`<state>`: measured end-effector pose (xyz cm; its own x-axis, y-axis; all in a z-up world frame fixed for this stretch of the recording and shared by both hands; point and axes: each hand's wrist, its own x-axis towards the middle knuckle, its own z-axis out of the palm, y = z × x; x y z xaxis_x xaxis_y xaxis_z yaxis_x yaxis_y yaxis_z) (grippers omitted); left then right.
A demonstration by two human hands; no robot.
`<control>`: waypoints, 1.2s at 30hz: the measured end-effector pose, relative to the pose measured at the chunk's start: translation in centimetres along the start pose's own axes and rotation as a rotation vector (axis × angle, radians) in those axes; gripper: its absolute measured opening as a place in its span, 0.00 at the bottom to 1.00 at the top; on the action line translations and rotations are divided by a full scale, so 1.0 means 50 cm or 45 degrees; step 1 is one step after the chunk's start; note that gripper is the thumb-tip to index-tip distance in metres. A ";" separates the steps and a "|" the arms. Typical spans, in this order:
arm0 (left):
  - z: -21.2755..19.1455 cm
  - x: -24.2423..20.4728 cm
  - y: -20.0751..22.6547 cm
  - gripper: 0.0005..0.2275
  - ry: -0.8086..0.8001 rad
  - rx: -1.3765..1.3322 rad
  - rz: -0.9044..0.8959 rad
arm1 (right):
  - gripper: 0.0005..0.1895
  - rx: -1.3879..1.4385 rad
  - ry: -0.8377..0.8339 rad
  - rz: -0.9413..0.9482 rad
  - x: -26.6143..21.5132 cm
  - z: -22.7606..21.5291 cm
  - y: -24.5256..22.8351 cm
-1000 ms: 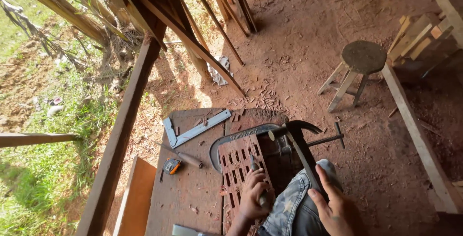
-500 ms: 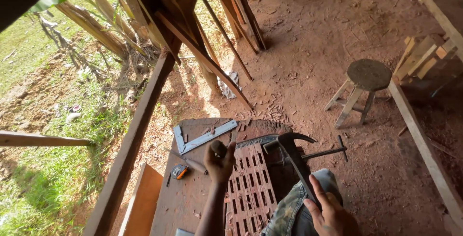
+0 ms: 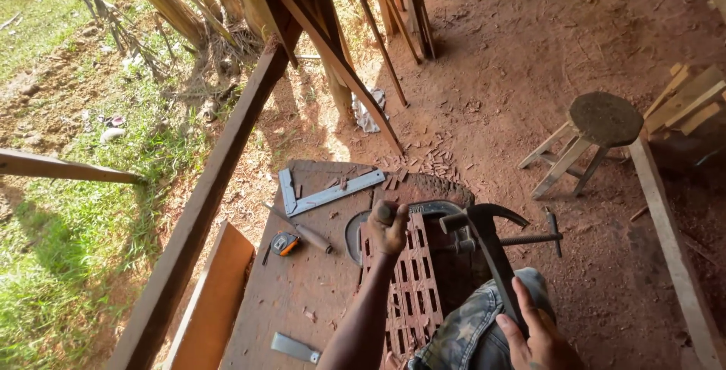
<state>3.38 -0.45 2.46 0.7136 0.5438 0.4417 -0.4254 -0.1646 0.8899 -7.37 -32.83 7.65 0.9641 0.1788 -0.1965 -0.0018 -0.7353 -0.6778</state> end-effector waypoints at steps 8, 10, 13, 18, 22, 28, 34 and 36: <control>-0.014 0.019 0.075 0.08 -0.117 -0.362 -0.471 | 0.37 -0.064 -0.006 0.032 -0.009 0.012 0.029; -0.011 0.051 0.067 0.08 -0.030 -0.348 -0.433 | 0.37 -0.051 0.044 -0.028 -0.006 0.015 0.037; -0.002 0.074 0.020 0.12 -0.092 -0.266 -0.391 | 0.38 -0.059 0.023 0.014 -0.005 0.025 0.052; 0.030 0.080 -0.040 0.16 -0.175 -0.216 -0.291 | 0.37 -0.065 0.096 -0.056 -0.006 0.016 0.049; 0.031 0.085 -0.036 0.16 -0.170 -0.105 -0.343 | 0.37 0.002 0.079 0.001 -0.002 0.023 0.077; 0.024 0.087 -0.013 0.18 -0.218 -0.134 -0.346 | 0.36 0.071 0.114 -0.060 -0.010 0.020 0.069; 0.018 0.090 -0.013 0.17 -0.207 -0.160 -0.394 | 0.37 -0.095 -0.020 0.074 -0.013 -0.003 0.044; 0.017 0.087 -0.019 0.16 -0.201 -0.228 -0.422 | 0.37 -0.104 0.016 0.056 -0.020 -0.004 0.037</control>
<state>7.35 1.40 3.63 0.8993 0.4076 0.1586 -0.2380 0.1518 0.9593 -8.28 -34.48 6.74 0.9668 0.1373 -0.2153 -0.0228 -0.7933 -0.6084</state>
